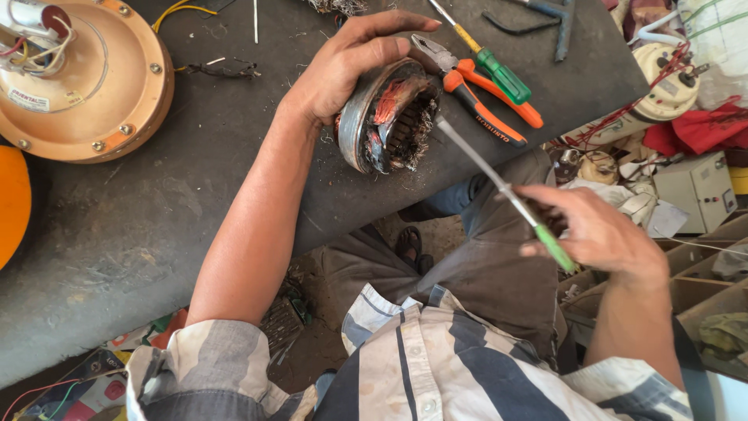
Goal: The person sits at a workbench stripping burnt windings from an electric motor stator. They cut the old copper windings with scissors, pry at the coils with a screwdriver, grip and pull the wire out with pliers, and collect the removed wire in a pile on the bench.
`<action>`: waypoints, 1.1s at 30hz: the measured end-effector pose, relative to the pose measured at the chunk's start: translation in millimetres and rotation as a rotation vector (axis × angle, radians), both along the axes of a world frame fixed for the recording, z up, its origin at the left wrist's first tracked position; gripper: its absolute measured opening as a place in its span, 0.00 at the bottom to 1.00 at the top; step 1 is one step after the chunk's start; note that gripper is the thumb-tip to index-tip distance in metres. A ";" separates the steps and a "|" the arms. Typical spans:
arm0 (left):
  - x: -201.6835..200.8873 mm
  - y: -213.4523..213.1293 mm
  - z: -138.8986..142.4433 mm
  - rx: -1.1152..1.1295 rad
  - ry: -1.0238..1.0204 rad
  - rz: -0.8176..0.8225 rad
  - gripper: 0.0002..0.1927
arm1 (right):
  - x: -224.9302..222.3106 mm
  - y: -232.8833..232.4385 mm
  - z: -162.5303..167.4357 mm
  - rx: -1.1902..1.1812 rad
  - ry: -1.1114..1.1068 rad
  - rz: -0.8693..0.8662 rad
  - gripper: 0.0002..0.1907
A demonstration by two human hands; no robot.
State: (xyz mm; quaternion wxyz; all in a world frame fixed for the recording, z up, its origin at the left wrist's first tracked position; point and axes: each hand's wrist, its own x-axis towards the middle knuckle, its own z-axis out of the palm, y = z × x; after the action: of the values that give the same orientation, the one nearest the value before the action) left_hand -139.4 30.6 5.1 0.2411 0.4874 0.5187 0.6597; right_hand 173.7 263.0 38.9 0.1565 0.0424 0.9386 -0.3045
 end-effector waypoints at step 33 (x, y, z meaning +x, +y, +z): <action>4.0 -2.2 2.8 -0.045 0.014 0.031 0.26 | -21.0 6.3 -29.5 -0.626 0.089 -0.052 0.32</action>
State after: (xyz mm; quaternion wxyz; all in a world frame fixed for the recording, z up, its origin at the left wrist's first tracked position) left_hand -135.4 28.4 7.9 0.2381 0.4782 0.5429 0.6480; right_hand 152.6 269.3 9.4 0.1126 0.0029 0.8038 -0.5841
